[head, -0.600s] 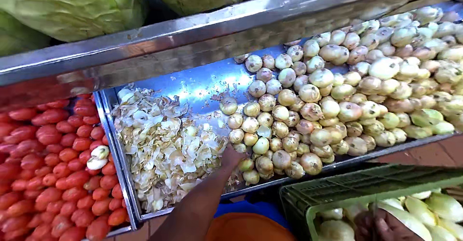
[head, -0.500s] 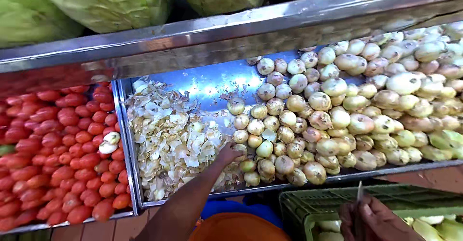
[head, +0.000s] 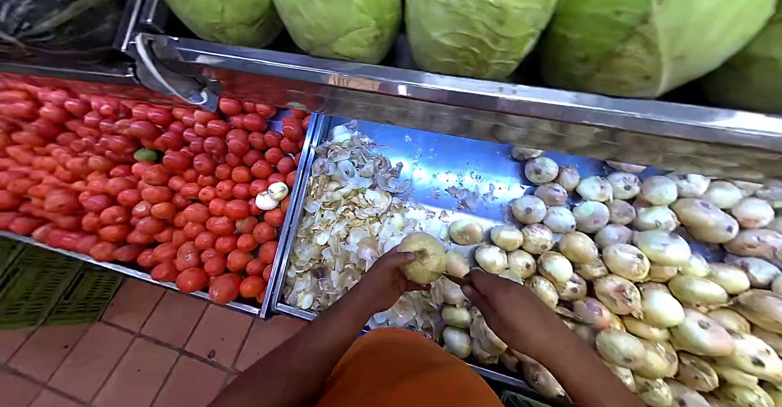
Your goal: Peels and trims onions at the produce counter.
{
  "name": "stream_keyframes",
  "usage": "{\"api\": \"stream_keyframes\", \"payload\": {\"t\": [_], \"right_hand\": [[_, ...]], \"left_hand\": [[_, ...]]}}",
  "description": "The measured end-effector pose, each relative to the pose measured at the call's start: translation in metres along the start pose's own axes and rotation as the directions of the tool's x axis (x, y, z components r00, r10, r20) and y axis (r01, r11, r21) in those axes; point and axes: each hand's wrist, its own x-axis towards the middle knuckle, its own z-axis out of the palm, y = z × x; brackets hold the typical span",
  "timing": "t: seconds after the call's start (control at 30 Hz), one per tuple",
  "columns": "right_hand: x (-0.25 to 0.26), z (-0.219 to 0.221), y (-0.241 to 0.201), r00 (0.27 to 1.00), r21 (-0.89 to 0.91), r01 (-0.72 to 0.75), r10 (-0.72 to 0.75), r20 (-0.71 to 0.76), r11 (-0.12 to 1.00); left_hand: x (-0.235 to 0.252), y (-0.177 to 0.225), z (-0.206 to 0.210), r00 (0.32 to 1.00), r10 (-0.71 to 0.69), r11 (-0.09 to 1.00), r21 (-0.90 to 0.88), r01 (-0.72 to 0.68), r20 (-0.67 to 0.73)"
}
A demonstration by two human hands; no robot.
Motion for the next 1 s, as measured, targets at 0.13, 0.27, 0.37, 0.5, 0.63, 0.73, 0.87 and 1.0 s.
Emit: {"api": "stream_keyframes", "payload": {"t": [0.13, 0.27, 0.37, 0.5, 0.63, 0.73, 0.87, 1.0], "right_hand": [[0.035, -0.016, -0.020, 0.995, -0.302, 0.010, -0.041, -0.095, 0.953], [0.041, -0.030, -0.033, 0.996, -0.432, -0.058, 0.025, -0.083, 0.900], [0.043, -0.031, -0.040, 0.999, -0.457, -0.039, 0.039, -0.008, 0.888], [0.042, -0.030, -0.039, 0.997, -0.428, 0.063, -0.036, 0.071, 0.902], [0.038, -0.011, -0.026, 0.937, -0.418, 0.325, -0.350, 0.018, 0.848], [0.028, 0.003, -0.026, 0.884, -0.450, 0.357, -0.451, -0.119, 0.819], [0.011, 0.012, -0.028, 0.899, -0.432, 0.264, -0.382, -0.212, 0.862], [0.005, 0.004, -0.032, 0.923, -0.493, 0.111, -0.274, -0.272, 0.863]], "left_hand": [[-0.012, 0.030, 0.001, 0.998, 0.066, 0.959, 0.275, -0.064, 0.001], [-0.015, 0.041, 0.000, 0.996, 0.090, 0.888, 0.453, -0.075, -0.011], [-0.017, 0.047, 0.004, 0.999, 0.049, 0.818, 0.574, -0.042, 0.004], [-0.021, 0.051, 0.008, 0.997, -0.038, 0.782, 0.623, -0.011, 0.066], [-0.025, 0.049, 0.010, 0.969, -0.182, 0.742, 0.670, 0.023, 0.168], [-0.023, 0.043, 0.006, 0.964, -0.212, 0.753, 0.656, 0.056, 0.162], [-0.026, 0.042, 0.003, 0.973, -0.192, 0.793, 0.604, 0.075, 0.132], [-0.030, 0.048, 0.004, 0.975, -0.183, 0.755, 0.653, 0.057, 0.127]]}}
